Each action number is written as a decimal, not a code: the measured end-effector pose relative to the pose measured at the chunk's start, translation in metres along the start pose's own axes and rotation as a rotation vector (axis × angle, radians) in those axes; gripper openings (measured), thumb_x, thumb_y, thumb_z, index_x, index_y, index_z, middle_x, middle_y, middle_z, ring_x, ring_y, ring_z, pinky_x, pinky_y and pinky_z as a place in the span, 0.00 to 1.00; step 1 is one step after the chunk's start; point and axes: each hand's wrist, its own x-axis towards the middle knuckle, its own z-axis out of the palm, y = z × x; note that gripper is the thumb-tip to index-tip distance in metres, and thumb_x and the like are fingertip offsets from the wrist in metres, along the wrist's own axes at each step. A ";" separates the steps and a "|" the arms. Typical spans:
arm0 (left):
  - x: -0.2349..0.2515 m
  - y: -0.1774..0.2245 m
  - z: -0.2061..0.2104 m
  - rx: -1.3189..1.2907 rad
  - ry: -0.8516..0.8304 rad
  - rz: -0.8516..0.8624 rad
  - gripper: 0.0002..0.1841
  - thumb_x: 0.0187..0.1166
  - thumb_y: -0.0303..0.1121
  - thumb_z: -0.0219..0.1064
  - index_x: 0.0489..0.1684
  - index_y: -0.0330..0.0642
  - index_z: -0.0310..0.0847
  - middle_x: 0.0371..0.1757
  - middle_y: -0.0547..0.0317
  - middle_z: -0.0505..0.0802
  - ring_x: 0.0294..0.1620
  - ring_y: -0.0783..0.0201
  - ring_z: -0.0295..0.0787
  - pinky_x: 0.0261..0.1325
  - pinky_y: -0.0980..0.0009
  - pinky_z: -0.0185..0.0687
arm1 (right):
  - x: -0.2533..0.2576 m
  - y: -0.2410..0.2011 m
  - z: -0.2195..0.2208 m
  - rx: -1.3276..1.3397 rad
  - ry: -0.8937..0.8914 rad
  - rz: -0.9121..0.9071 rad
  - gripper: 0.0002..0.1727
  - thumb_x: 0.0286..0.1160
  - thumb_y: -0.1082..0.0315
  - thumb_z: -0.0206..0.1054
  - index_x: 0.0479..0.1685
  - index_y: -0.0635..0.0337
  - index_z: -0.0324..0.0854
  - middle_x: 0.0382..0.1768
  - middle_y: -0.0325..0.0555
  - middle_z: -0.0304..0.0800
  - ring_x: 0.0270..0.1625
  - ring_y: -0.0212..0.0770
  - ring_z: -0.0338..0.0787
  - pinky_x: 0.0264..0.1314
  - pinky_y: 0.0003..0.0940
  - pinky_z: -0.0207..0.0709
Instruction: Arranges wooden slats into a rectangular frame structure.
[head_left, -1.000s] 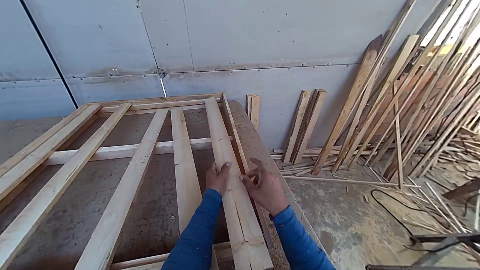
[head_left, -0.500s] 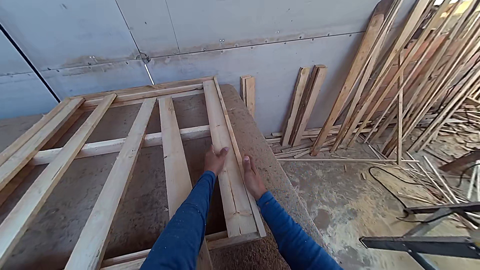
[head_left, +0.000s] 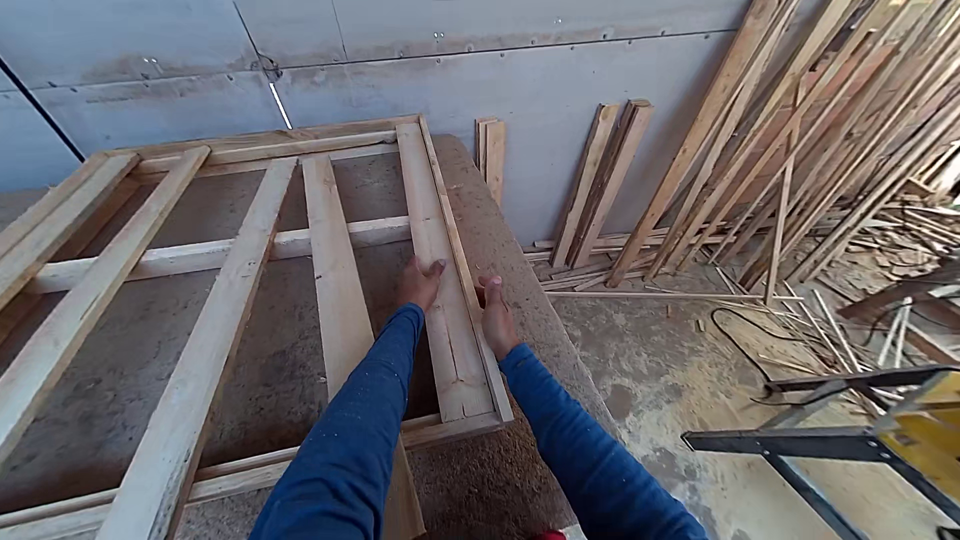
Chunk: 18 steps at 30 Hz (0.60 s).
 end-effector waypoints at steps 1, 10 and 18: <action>0.000 0.002 0.000 -0.007 0.007 0.003 0.42 0.81 0.58 0.67 0.86 0.35 0.64 0.73 0.33 0.84 0.76 0.39 0.81 0.78 0.38 0.72 | 0.001 -0.001 0.000 0.012 0.001 -0.001 0.44 0.90 0.35 0.24 0.88 0.57 0.61 0.77 0.53 0.80 0.77 0.46 0.81 0.80 0.50 0.72; 0.002 -0.005 0.000 0.001 0.050 0.027 0.42 0.80 0.61 0.66 0.86 0.37 0.65 0.70 0.35 0.87 0.73 0.40 0.83 0.76 0.37 0.75 | 0.001 0.002 0.003 0.011 0.021 -0.002 0.41 0.91 0.35 0.31 0.87 0.56 0.65 0.77 0.53 0.81 0.78 0.46 0.81 0.80 0.52 0.73; -0.028 0.009 -0.057 0.543 0.025 0.109 0.36 0.79 0.61 0.65 0.82 0.48 0.74 0.82 0.45 0.77 0.80 0.40 0.74 0.74 0.34 0.75 | 0.006 0.007 0.004 -0.196 0.066 -0.103 0.25 0.92 0.54 0.55 0.77 0.60 0.71 0.60 0.53 0.88 0.61 0.46 0.89 0.66 0.51 0.82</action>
